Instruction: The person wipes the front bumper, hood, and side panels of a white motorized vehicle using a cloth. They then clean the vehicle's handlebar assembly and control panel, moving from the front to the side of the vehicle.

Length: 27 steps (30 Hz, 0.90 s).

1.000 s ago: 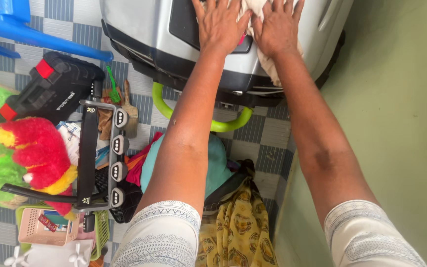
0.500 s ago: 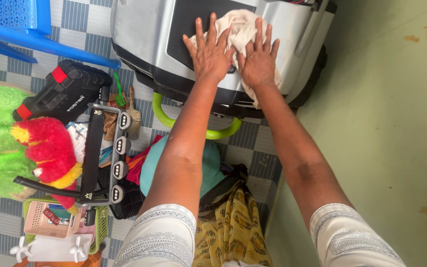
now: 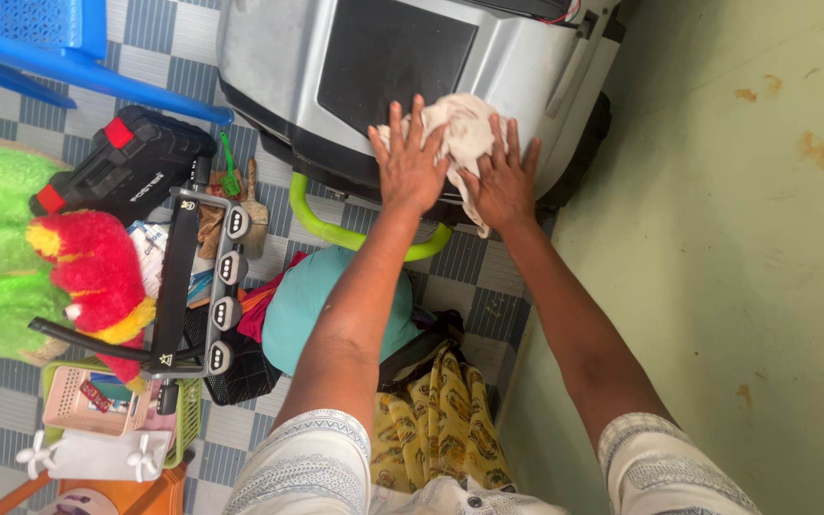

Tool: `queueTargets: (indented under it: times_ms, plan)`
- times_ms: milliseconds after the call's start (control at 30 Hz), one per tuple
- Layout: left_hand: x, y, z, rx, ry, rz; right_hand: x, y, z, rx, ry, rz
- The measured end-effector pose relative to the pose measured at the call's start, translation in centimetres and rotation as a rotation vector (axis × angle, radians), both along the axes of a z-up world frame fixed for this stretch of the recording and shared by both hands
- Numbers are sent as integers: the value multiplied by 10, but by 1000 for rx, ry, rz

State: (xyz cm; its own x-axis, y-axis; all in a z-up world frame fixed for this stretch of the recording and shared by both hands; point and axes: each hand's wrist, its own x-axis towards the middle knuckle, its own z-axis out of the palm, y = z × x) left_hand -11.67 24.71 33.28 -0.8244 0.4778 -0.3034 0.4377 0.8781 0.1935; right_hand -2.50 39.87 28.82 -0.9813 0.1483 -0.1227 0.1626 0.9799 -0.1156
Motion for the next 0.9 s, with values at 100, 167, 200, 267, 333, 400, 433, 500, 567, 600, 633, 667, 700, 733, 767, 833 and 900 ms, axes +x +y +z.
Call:
queueTargets:
  times_ms: [100,167,200,267,333,400,433,500,567,600,633,667,700,733,767,833,900]
  plan:
    - [15,1,-4,-8,7,-35,17,6,0,-52,-33,-12]
    - [24,0,-6,-2,-7,-52,28,8,0,4,-89,-18]
    - [26,-2,-7,0,-11,-59,28,9,-1,31,-114,-19]
    - [26,-5,-8,68,-6,-70,23,9,-2,117,-174,-32]
    - [25,-11,-14,111,40,-107,17,10,-7,128,-91,-34]
    - [15,-15,-24,127,130,-173,-4,12,-17,62,136,-29]
    - [9,-15,-27,124,152,-181,-15,10,-20,8,107,-47]
    - [-8,-15,-32,119,202,-200,-43,7,-22,-98,53,-84]
    - [-31,-13,-32,91,186,-144,-69,4,-23,-131,180,-54]
    - [-41,-12,-32,78,173,-119,-80,3,-24,-147,239,-41]
    - [-53,-13,-33,110,182,-72,-93,2,-25,-89,234,-8]
    - [-66,-15,-32,141,188,-23,-105,2,-26,-32,228,26]
    - [-78,-19,-32,171,195,25,-118,1,-26,25,221,61]
    - [-87,-25,-30,151,168,54,-133,-1,-26,28,166,72]
    - [-99,-32,-27,131,141,82,-150,-3,-26,32,112,83]
    - [-119,-43,-17,111,82,142,-174,-8,-24,35,115,124]
    - [-131,-50,-13,112,25,202,-185,-9,-29,33,238,183]
